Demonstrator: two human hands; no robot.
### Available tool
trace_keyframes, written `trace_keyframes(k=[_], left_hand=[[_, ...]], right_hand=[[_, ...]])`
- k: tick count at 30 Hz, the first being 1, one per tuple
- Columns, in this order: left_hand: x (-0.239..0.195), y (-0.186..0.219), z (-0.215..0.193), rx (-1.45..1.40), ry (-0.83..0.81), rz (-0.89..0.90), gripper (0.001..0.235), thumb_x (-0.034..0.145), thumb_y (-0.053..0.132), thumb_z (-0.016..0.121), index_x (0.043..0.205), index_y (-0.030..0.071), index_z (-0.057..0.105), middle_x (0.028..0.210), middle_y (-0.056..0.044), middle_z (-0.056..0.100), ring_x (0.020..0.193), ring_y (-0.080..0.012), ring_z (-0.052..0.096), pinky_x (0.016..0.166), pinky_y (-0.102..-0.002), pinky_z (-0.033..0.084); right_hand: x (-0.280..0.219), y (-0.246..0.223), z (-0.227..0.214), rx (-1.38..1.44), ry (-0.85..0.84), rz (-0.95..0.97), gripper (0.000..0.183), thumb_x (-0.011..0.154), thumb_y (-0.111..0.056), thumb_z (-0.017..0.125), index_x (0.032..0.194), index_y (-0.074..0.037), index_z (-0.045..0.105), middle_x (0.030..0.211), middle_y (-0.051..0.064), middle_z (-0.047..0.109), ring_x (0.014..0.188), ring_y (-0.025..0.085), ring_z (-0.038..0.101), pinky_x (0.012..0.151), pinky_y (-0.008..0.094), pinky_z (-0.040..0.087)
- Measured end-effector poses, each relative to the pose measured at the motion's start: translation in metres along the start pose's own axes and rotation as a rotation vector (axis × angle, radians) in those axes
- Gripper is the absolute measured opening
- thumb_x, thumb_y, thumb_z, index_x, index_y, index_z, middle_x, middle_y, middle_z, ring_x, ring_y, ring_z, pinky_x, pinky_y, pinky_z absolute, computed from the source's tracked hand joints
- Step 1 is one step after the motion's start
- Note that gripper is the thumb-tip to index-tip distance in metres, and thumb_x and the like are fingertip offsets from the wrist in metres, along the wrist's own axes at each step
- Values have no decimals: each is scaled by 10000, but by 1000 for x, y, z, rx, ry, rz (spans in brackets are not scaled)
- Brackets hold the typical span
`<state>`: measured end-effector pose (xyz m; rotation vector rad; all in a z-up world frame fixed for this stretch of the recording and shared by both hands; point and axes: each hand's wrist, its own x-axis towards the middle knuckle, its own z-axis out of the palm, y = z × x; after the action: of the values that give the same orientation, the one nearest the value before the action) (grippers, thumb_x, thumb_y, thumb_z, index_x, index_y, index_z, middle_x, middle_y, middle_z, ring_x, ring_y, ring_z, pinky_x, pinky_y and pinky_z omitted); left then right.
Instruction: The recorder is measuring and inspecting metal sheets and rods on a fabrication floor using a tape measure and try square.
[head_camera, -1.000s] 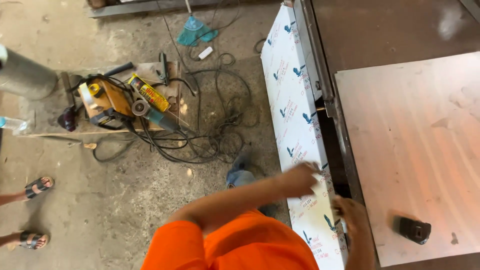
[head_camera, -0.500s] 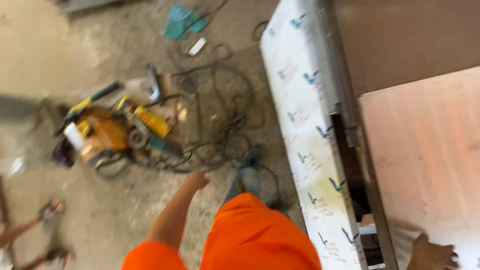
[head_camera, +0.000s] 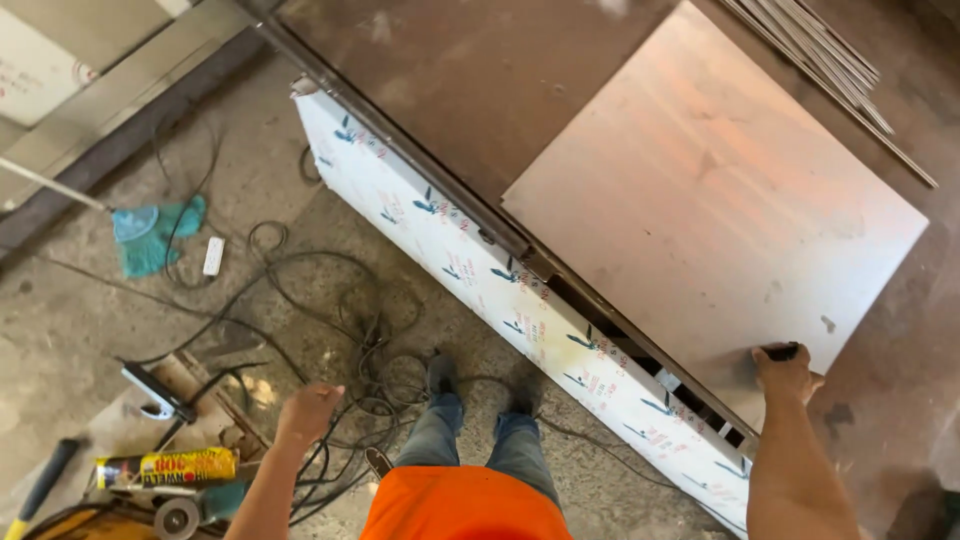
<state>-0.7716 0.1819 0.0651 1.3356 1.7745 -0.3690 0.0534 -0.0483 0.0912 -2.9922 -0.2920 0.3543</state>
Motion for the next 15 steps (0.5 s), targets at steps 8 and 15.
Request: trace_keyframes(k=[8, 15], left_hand=[[-65, 179, 31, -47, -34, 374, 498, 984, 458, 602, 1325, 97, 645, 1289, -124, 678, 1154, -320, 658, 972, -471, 554], [-169, 346, 91, -435, -225, 988, 446, 982, 304, 688, 1406, 197, 606, 1322, -114, 689, 1169, -239, 712, 906, -353, 618]], right_hand=[[-105, -66, -21, 1141, -273, -266, 730, 883, -333, 835, 1493, -90, 516, 1209, 150, 625, 1072, 300, 615, 915, 493, 546], [-254, -141, -83, 1772, -1402, -210, 731, 938, -512, 631, 1362, 81, 587, 1174, 256, 702, 915, 368, 683, 717, 459, 566]])
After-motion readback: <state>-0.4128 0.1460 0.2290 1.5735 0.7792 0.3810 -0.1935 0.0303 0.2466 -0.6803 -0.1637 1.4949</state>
